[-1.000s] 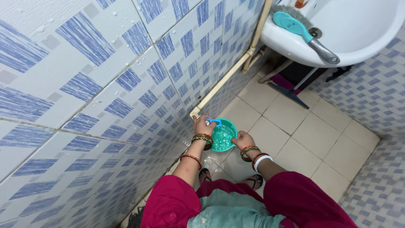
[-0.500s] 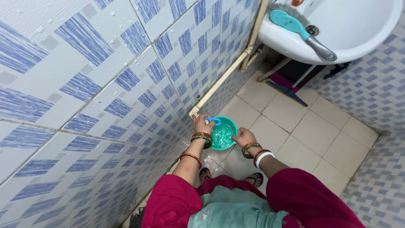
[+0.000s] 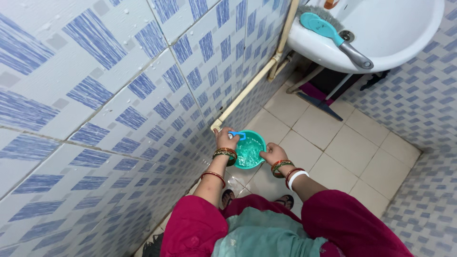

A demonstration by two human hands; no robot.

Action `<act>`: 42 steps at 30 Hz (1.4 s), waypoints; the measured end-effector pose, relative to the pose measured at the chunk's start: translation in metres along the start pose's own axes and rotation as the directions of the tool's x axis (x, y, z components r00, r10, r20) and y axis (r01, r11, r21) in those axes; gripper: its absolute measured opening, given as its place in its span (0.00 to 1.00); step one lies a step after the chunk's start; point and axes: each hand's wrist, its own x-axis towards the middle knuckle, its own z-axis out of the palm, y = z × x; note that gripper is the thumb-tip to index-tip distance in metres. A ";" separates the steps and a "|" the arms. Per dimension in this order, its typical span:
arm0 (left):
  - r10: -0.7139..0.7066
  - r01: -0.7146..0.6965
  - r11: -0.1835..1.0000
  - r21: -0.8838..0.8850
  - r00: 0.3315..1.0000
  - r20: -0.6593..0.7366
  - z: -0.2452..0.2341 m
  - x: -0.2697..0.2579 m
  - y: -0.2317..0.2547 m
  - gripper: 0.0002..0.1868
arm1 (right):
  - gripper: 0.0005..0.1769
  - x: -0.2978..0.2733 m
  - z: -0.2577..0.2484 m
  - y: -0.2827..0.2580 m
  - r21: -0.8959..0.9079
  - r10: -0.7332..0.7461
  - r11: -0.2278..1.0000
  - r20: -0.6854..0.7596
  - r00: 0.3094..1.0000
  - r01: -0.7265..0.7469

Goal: The person repeatedly fills a green plastic mug with water from a tap and splashes the water onto the tiled bathroom walls.

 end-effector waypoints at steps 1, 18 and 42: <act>-0.014 0.014 1.000 -0.014 1.000 0.009 0.001 -0.001 0.000 0.11 | 0.16 -0.002 0.000 -0.001 -0.002 0.000 1.000 0.000 1.000 0.000; 0.237 -0.243 0.968 -0.061 0.811 0.534 -0.029 0.038 -0.016 0.12 | 0.17 0.005 0.003 0.012 -0.023 -0.005 1.000 -0.029 1.000 0.005; -0.104 -0.370 0.830 0.417 0.632 0.768 0.021 0.028 0.172 0.33 | 0.19 -0.056 -0.196 0.088 0.321 0.165 0.943 -0.214 0.963 -0.090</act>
